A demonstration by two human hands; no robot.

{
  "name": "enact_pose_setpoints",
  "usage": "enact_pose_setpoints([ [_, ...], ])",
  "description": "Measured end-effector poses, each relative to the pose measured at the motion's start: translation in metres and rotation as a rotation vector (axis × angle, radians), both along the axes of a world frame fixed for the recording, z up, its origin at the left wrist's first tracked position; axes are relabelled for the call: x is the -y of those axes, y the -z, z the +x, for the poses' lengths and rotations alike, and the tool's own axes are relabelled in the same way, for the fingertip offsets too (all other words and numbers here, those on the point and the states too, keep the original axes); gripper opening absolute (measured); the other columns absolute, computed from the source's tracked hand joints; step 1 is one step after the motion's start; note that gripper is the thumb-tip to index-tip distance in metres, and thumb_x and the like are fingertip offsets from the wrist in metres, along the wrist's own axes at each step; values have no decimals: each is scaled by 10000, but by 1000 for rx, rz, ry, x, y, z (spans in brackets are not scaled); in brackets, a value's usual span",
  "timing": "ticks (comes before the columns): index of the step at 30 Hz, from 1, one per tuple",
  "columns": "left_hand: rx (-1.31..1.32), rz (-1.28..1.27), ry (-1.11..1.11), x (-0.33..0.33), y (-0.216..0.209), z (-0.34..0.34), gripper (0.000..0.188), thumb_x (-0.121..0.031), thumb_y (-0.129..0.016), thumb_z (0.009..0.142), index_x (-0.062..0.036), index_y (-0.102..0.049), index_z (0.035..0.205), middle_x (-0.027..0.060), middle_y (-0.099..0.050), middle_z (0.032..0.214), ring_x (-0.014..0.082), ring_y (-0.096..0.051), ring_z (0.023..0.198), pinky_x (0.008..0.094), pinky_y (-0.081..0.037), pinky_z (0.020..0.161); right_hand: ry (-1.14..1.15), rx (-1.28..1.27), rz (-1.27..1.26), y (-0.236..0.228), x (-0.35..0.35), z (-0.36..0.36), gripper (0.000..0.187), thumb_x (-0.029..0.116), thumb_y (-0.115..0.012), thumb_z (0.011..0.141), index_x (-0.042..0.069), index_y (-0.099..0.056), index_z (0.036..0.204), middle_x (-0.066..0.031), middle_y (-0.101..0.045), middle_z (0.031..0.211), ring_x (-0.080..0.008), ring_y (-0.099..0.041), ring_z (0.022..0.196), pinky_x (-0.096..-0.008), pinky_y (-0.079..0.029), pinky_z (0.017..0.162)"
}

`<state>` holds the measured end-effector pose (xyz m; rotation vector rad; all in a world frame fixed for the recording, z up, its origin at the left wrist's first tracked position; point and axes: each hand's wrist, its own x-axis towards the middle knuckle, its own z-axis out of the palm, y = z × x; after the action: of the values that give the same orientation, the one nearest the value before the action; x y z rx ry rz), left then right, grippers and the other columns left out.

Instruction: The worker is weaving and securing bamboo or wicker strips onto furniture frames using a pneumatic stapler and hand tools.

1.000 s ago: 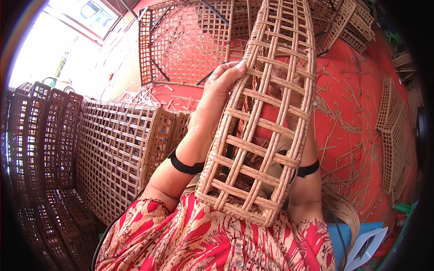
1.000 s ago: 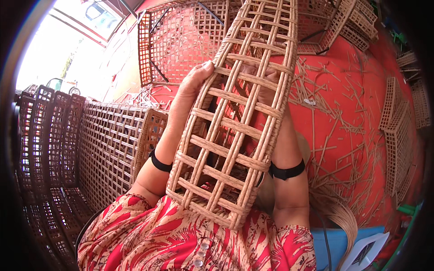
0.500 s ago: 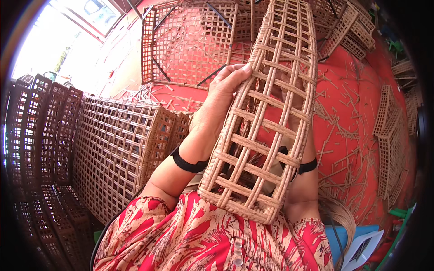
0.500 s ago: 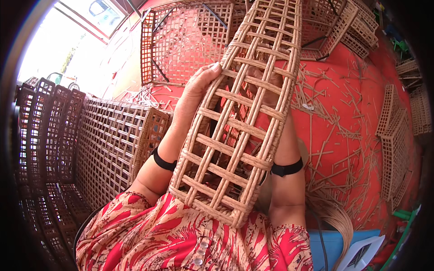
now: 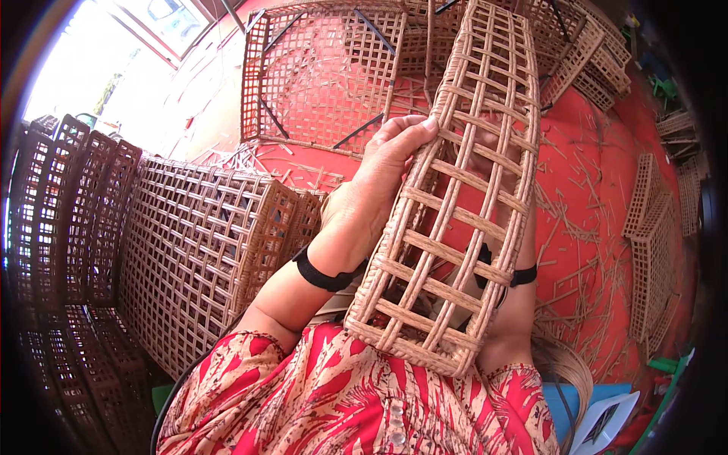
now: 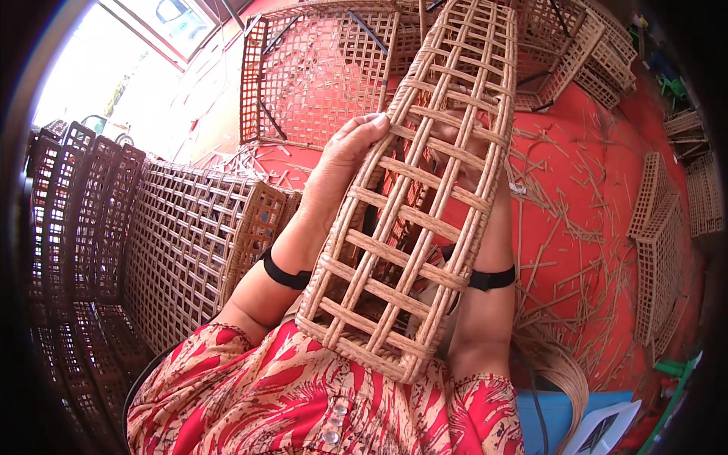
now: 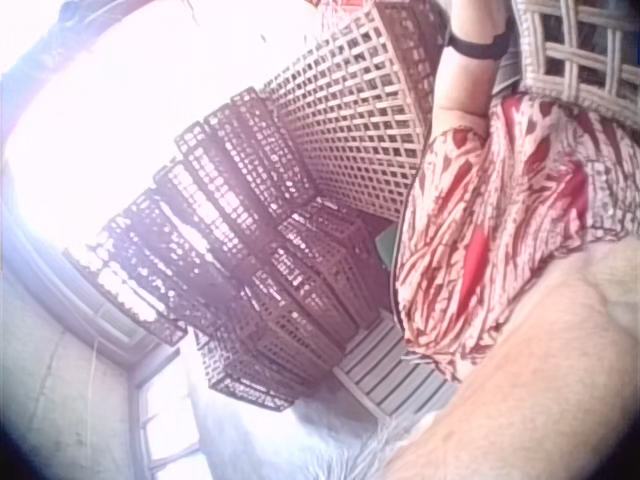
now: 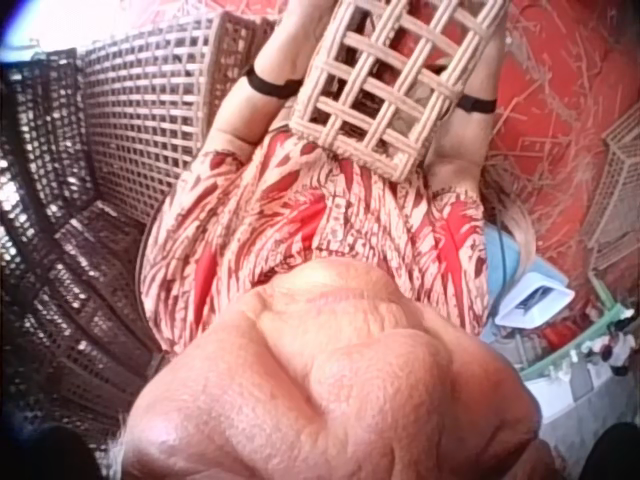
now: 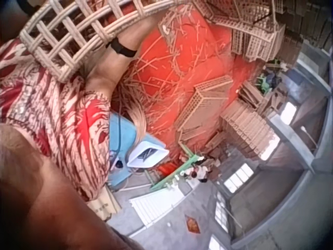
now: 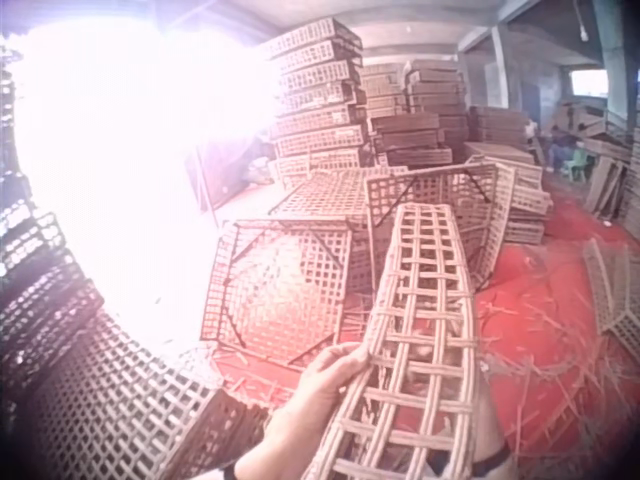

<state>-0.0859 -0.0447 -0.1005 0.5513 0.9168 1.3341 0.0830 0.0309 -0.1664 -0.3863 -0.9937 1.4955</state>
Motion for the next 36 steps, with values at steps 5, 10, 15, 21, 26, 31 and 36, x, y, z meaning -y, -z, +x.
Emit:
enact_pose_setpoints([
  [5, -18, -1, -15, 0, 0, 0, 438, -311, -771, 928, -50, -589, 1229, 55, -671, 1011, 134, -655, 873, 298, -576, 790, 8, 2, -6, 0, 3, 1, 246, 177, -702, 992, 3, -696, 1165, -38, -728, 931, -55, -645, 753, -185, -541, 626],
  [10, 1, 1, -17, 2, -3, 1, 447, -311, -769, 930, -37, -581, 1230, 69, -676, 1037, 145, -668, 903, 313, -582, 821, 6, 3, -12, 0, 6, -2, 244, 174, -699, 994, 1, -694, 1166, -39, -729, 936, -55, -645, 755, -186, -541, 629],
  [15, 1, 5, -16, 2, -3, 2, 432, -310, -761, 939, -43, -580, 1225, 67, -679, 1024, 138, -672, 873, 304, -588, 798, 9, 12, -12, -1, 10, -5, 241, 171, -695, 997, -1, -693, 1167, -41, -729, 940, -56, -646, 757, -186, -542, 631],
  [21, -19, 17, 1, 3, -3, 0, 416, -305, -748, 951, -51, -574, 1231, 63, -677, 1031, 125, -676, 863, 291, -597, 769, 4, 0, -20, -1, 11, -8, 239, 167, -691, 1000, -4, -691, 1167, -43, -731, 945, -56, -647, 760, -187, -542, 634],
  [26, -5, 15, -7, 3, -2, 2, 418, -309, -745, 954, -55, -570, 1237, 62, -677, 1029, 123, -678, 868, 295, -601, 775, 9, 3, -22, 1, 13, -10, 237, 163, -687, 1002, -6, -690, 1168, -45, -731, 949, -57, -647, 763, -187, -542, 636],
  [31, -24, 10, 13, 2, -1, 0, 414, -307, -741, 955, -54, -575, 1237, 58, -681, 1016, 122, -678, 849, 287, -601, 751, 3, -3, -26, 1, 13, -12, 235, 160, -683, 1005, -8, -689, 1168, -47, -732, 953, -57, -648, 765, -188, -542, 638],
  [36, -1, 31, 2, 0, 1, -1, 385, -289, -731, 961, -46, -589, 1223, 51, -683, 995, 112, -673, 796, 268, -594, 694, -5, -11, -27, 3, 13, -14, 232, 157, -680, 1007, -10, -687, 1169, -49, -733, 957, -58, -648, 768, -188, -543, 641],
])
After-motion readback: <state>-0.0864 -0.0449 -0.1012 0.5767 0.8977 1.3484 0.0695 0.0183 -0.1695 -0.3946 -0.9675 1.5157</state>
